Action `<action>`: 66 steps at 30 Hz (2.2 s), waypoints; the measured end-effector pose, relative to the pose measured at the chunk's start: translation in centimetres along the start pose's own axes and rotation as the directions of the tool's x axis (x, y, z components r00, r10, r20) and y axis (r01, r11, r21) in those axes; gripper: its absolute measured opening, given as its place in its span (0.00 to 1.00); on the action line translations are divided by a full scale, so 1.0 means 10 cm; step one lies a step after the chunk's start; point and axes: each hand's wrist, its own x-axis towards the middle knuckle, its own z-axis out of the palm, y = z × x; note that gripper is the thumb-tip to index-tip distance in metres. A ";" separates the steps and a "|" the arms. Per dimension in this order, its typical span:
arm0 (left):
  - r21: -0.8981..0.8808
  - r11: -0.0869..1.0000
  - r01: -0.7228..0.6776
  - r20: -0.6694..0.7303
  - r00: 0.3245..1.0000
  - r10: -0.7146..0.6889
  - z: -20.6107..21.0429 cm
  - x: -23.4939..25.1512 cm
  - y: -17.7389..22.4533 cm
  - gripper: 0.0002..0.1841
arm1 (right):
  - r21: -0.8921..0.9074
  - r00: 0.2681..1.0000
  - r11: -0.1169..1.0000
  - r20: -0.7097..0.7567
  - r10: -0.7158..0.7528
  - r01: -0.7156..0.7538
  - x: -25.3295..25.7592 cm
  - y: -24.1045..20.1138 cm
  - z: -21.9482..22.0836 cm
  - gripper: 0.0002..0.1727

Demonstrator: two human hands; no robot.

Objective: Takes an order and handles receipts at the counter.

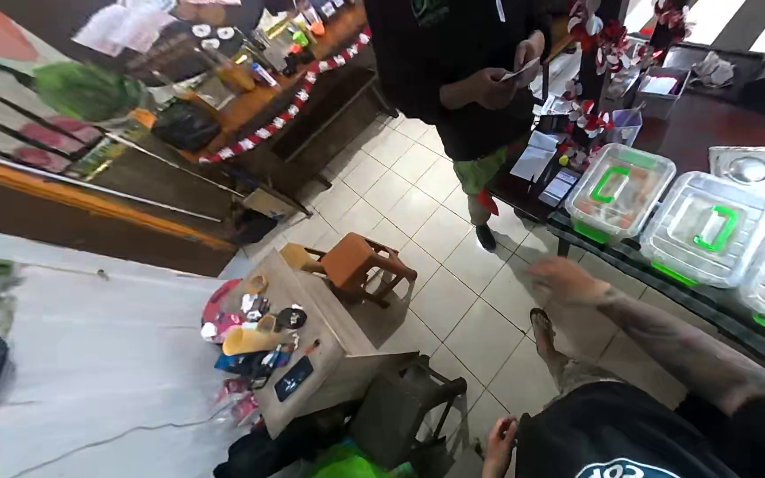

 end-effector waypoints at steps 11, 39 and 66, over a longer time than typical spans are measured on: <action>-0.041 0.994 -0.104 -0.207 0.974 0.094 -0.60 2.04 2.15 0.22 | 0.051 0.701 0.704 -0.060 0.710 -0.709 2.58 1.25 -0.83 0.37; 0.314 -0.283 -0.906 0.938 0.250 0.239 0.24 5.56 5.60 0.37 | 0.880 0.116 0.475 -0.470 0.875 -0.011 3.08 1.31 -0.38 0.29; 0.170 -0.220 -0.961 0.978 0.138 0.155 -0.18 5.71 5.35 0.38 | 0.718 0.178 0.528 -0.508 0.843 -0.453 3.73 2.18 -0.33 0.13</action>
